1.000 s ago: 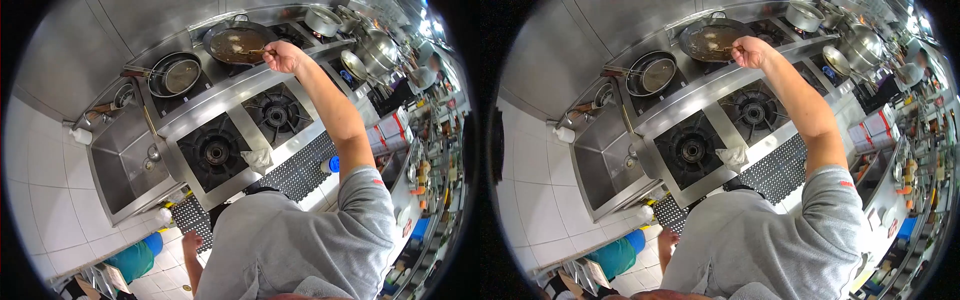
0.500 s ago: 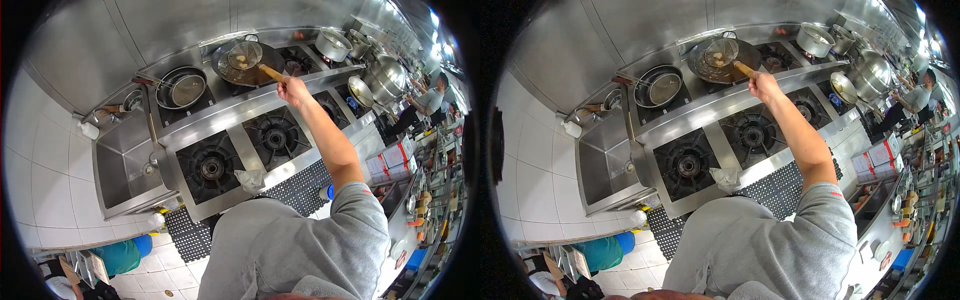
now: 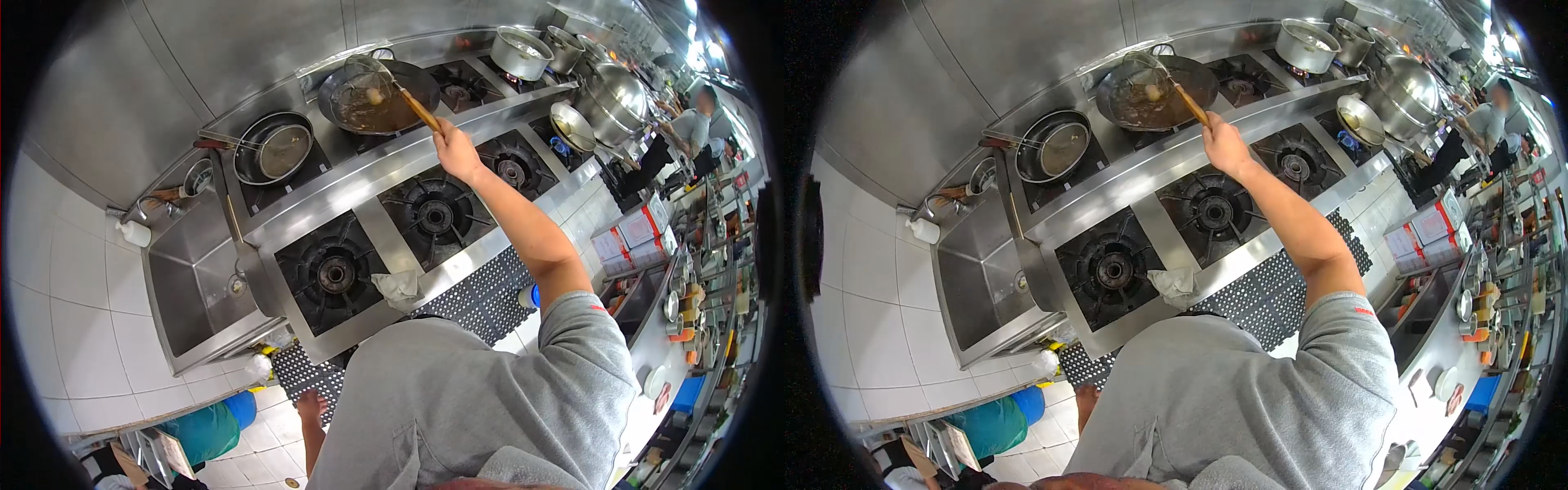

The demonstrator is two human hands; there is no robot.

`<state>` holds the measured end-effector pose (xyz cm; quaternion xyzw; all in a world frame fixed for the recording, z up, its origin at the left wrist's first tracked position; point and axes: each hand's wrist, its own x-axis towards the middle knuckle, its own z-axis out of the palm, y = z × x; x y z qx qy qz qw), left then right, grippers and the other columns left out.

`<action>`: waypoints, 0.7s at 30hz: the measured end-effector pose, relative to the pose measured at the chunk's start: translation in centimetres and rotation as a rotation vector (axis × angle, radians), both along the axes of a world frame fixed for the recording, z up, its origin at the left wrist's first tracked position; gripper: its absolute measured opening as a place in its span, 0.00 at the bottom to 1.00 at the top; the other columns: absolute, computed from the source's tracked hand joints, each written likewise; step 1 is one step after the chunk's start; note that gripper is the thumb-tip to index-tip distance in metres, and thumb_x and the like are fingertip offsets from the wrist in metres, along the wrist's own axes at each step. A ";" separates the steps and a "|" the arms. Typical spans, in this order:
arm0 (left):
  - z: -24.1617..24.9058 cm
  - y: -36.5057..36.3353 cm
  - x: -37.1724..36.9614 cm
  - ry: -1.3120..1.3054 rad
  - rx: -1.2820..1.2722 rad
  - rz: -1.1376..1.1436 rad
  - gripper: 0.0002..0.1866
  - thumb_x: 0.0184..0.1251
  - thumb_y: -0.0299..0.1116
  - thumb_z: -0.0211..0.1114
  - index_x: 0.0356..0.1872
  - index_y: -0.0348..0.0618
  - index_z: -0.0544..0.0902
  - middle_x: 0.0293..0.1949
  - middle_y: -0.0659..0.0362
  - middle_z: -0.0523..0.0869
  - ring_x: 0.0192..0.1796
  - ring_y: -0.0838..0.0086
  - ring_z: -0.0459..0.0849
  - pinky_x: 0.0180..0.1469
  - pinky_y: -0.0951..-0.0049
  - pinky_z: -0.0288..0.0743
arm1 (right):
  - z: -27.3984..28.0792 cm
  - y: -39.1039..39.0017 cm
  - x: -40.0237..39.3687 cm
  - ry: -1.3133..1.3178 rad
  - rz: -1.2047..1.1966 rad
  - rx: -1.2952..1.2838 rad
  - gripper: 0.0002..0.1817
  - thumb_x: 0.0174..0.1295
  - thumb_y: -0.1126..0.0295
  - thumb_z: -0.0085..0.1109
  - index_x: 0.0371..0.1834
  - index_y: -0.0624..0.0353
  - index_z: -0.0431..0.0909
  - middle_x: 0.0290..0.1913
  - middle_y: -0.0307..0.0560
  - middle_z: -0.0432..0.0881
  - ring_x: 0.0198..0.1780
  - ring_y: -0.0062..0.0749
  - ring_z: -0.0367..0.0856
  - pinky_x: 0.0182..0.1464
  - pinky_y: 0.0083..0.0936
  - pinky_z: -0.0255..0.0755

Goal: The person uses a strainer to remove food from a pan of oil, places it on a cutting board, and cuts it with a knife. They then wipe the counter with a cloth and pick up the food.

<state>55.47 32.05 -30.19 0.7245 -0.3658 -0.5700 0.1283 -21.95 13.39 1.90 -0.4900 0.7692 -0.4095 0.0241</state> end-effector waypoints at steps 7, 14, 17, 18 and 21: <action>0.0 9.5 4.6 -0.279 -0.464 -0.724 0.14 0.85 0.43 0.70 0.51 0.43 0.93 0.32 0.53 0.93 0.35 0.61 0.95 0.35 0.57 0.90 | 1.6 2.5 3.1 0.138 0.068 -0.030 0.23 0.84 0.72 0.59 0.78 0.70 0.77 0.59 0.81 0.90 0.65 0.77 0.88 0.70 0.62 0.81; -4.1 8.2 1.9 -0.504 -0.759 -1.239 0.17 0.82 0.44 0.73 0.59 0.43 0.91 0.51 0.51 0.97 0.42 0.47 0.97 0.44 0.45 0.90 | 2.6 4.4 4.0 0.160 0.062 -0.042 0.25 0.85 0.72 0.58 0.79 0.74 0.76 0.63 0.82 0.89 0.68 0.78 0.87 0.70 0.57 0.82; -3.1 8.0 1.4 0.061 0.155 -0.135 0.16 0.88 0.38 0.64 0.60 0.35 0.87 0.44 0.46 0.94 0.39 0.53 0.95 0.40 0.56 0.88 | 2.5 4.5 3.1 0.140 0.041 -0.106 0.25 0.85 0.72 0.59 0.79 0.73 0.77 0.64 0.81 0.89 0.68 0.77 0.88 0.70 0.56 0.82; -3.5 8.1 1.6 0.062 0.156 -0.133 0.16 0.88 0.38 0.64 0.60 0.35 0.87 0.44 0.46 0.94 0.39 0.53 0.95 0.40 0.56 0.88 | 2.7 4.5 2.9 0.141 0.043 -0.105 0.25 0.85 0.72 0.59 0.79 0.73 0.77 0.64 0.81 0.89 0.68 0.77 0.88 0.70 0.56 0.82; -3.8 8.1 1.3 0.054 0.225 0.190 0.15 0.87 0.38 0.66 0.60 0.36 0.86 0.41 0.45 0.93 0.33 0.56 0.92 0.35 0.58 0.85 | 3.4 4.4 1.8 0.104 -0.046 -0.054 0.23 0.84 0.70 0.58 0.78 0.66 0.79 0.58 0.82 0.90 0.65 0.80 0.87 0.66 0.66 0.81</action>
